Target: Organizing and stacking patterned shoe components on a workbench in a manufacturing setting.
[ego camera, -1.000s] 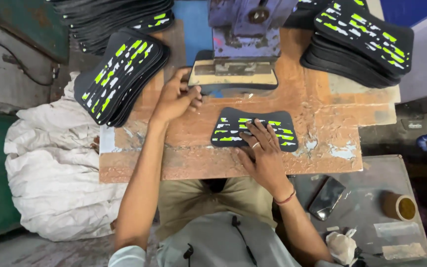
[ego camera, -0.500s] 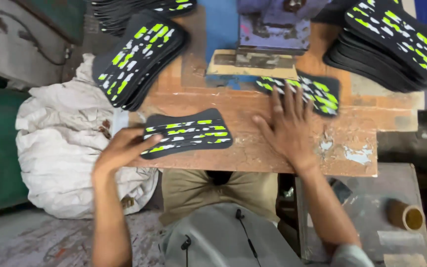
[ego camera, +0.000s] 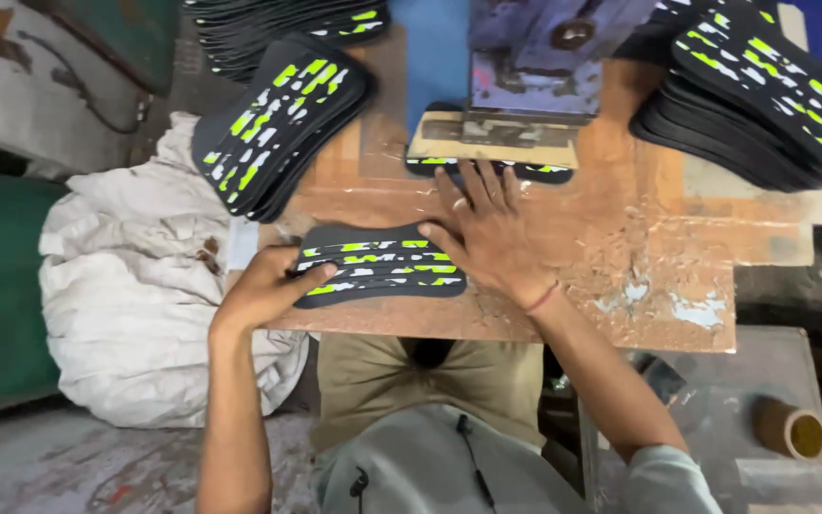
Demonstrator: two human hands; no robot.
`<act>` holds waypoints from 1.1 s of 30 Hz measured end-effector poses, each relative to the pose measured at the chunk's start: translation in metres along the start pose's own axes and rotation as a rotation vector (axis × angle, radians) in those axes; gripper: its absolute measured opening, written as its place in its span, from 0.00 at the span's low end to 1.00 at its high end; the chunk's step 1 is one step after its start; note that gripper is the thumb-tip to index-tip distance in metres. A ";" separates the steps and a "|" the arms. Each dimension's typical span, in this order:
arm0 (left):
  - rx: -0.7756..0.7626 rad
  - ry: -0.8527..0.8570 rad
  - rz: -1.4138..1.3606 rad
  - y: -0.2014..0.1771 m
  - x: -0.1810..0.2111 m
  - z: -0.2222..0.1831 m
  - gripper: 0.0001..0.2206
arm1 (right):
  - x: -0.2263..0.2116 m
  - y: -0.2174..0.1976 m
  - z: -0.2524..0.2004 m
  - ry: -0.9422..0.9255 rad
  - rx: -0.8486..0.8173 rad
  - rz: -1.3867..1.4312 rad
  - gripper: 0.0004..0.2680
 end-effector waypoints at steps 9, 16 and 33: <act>0.001 -0.097 -0.040 0.008 -0.020 -0.005 0.12 | -0.027 -0.032 -0.090 0.181 0.020 0.155 0.24; 0.037 -0.124 -0.057 0.009 -0.011 -0.010 0.12 | -0.029 -0.037 -0.089 0.214 0.013 0.135 0.22; 0.757 0.318 -0.236 -0.087 0.023 0.047 0.28 | 0.128 -0.217 -0.064 0.325 0.310 -0.219 0.07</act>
Point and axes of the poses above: each hand's wrist, its own z-axis towards the middle knuckle, its own y-axis out of the palm, x = y × z, the point moved 3 cm from there along z, towards the middle knuckle, and after that the axes turned 15 degrees about z, right-handed, at the moved point
